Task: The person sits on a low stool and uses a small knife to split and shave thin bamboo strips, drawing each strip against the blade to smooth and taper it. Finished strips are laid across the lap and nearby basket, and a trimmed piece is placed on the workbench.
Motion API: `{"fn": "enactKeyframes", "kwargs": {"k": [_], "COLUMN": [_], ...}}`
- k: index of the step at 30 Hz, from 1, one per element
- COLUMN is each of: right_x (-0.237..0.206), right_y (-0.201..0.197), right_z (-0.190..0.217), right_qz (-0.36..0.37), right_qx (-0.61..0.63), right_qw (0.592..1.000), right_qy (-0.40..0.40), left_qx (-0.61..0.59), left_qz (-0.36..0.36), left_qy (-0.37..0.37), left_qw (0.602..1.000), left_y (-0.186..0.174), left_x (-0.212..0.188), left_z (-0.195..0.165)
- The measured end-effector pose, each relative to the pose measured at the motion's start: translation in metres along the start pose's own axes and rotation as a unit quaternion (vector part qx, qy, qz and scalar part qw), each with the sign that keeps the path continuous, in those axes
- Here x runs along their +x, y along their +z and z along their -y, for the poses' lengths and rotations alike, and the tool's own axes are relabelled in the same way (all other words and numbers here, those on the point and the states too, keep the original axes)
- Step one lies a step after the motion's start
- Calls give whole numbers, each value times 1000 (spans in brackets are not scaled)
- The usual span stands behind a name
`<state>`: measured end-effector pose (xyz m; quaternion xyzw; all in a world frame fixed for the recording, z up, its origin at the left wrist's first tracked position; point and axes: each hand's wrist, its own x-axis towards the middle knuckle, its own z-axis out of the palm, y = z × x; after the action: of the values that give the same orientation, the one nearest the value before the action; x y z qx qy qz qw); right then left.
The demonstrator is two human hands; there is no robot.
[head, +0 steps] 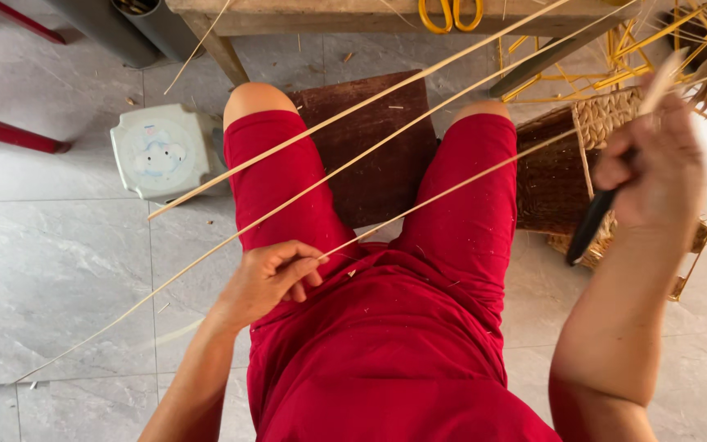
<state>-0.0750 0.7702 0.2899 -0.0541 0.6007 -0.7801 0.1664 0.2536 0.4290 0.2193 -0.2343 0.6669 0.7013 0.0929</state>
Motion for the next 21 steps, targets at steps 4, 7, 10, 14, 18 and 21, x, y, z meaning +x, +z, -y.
{"fn": "enactKeyframes", "kwargs": {"k": [4,7,10,14,18,21], "right_x": [-14,-55,-85,-86,-68,-57], "right_y": [15,70,119,132,106,90], "right_z": [10,-18,-54,-68,-54,-46], "right_qz": [43,84,167,238,175,141], "right_qx": [-79,-269,-167,-23,3,14], "right_qw": [996,957,942,948,971,981], "right_qy": [-22,75,239,212,162,134], "left_qx": [-26,-57,-37,-18,-27,-30], "left_qz": [-41,-29,-12,23,21,6], "left_qy": [8,46,72,92,84,37], "left_qw": [999,997,997,995,996,999], "left_y": [0,20,43,53,35,22], "left_x": [-9,3,18,24,12,-2], "left_z": [-5,-24,-46,-60,-52,-42]}}
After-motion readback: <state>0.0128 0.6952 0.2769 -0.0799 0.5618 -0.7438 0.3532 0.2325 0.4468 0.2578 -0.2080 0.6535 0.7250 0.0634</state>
